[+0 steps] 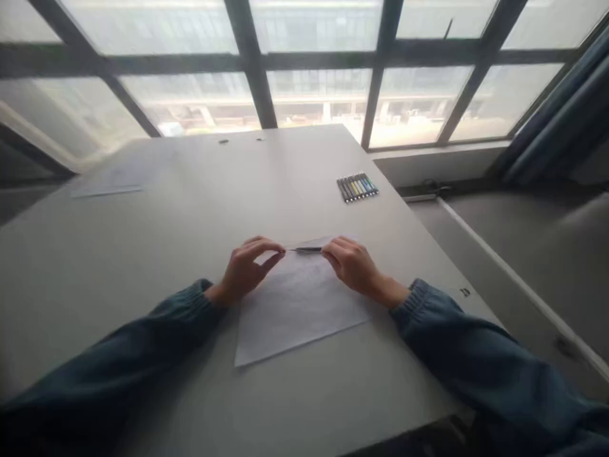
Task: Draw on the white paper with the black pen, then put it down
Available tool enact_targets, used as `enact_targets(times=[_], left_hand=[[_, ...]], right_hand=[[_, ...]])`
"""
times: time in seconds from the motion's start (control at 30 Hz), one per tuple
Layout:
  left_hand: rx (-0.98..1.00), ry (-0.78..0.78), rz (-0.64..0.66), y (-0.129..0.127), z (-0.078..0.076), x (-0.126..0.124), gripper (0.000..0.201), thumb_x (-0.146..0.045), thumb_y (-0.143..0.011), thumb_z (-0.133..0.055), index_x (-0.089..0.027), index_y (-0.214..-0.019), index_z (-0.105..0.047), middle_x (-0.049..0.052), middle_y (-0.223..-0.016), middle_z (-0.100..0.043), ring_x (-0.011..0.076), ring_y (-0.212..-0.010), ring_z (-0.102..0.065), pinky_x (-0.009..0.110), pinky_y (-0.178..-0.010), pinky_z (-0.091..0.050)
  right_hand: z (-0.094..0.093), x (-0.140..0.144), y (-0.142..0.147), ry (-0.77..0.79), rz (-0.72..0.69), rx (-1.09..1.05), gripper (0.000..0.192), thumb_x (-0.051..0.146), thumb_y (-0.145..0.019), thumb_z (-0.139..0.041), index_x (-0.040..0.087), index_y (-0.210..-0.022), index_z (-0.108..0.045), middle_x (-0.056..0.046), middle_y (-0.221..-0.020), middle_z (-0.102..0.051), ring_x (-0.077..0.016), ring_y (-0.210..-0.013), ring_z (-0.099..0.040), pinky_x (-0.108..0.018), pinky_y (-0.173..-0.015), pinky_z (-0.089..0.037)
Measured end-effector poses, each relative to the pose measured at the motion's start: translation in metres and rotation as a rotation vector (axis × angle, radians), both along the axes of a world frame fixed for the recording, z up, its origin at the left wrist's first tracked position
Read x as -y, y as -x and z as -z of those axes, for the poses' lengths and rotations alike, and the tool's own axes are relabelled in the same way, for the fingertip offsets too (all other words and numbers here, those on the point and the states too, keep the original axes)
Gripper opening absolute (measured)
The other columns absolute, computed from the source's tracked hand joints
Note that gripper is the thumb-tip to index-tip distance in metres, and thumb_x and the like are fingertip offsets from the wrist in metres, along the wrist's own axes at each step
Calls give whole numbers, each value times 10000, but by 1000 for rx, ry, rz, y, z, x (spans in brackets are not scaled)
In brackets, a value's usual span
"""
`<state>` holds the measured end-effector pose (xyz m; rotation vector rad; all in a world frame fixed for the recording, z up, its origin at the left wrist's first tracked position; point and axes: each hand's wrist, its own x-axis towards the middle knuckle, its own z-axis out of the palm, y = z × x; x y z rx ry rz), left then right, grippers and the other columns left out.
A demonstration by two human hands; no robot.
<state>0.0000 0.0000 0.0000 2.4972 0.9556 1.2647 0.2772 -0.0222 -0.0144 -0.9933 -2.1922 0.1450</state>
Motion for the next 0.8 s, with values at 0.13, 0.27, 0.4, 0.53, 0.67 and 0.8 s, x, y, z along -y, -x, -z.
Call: enact_targets(times=[0.13,0.27,0.4,0.53,0.67,0.8], left_hand=[[-23,11,-2,-1,-1,2,80,-263,-893,-688,-196,-932,-710,47,-875,-746,172,-820,-675,324,-809,-540],[-48,-1,2,-1,-1,3,94,-281,-895,-687,-200,-933,-716,56,-875,-742,179,-829,-675,329,-805,-541],[-60,-21,14,-1,0,2,93,-283,-893,-691,-202,-932,-714,51,-866,-735,172,-822,-669,324,-808,-537],[-68,-5,45,0,1,1,96,-271,-889,-695,-200,-951,-714,57,-879,-734,172,-831,-666,325,-813,-541],[-53,7,76,-1,1,1,128,-249,-894,-686,-200,-1007,-720,68,-906,-739,175,-841,-664,331,-805,-554],[-38,11,151,-3,-2,2,171,-199,-901,-665,-211,-1061,-726,72,-934,-742,175,-877,-662,328,-798,-563]], right_hand=[[-1,-1,1,-4,-16,19,148,215,-1002,-505,202,-920,-628,-63,-870,-672,-195,-841,-597,-320,-777,-470],[-2,-1,2,-6,-30,41,161,221,-1004,-504,199,-918,-638,-69,-877,-679,-197,-837,-594,-328,-778,-469],[-4,0,4,-18,-47,44,176,226,-1007,-500,196,-914,-646,-74,-873,-681,-198,-828,-592,-329,-766,-468],[-3,0,5,-21,-61,37,166,226,-1002,-509,200,-922,-652,-74,-878,-681,-198,-829,-598,-324,-762,-466],[-2,0,6,-13,-68,43,151,226,-996,-522,202,-926,-654,-74,-881,-679,-201,-836,-599,-324,-768,-465],[-4,1,7,-23,-79,45,165,224,-1000,-513,200,-921,-655,-76,-870,-674,-200,-825,-590,-327,-759,-466]])
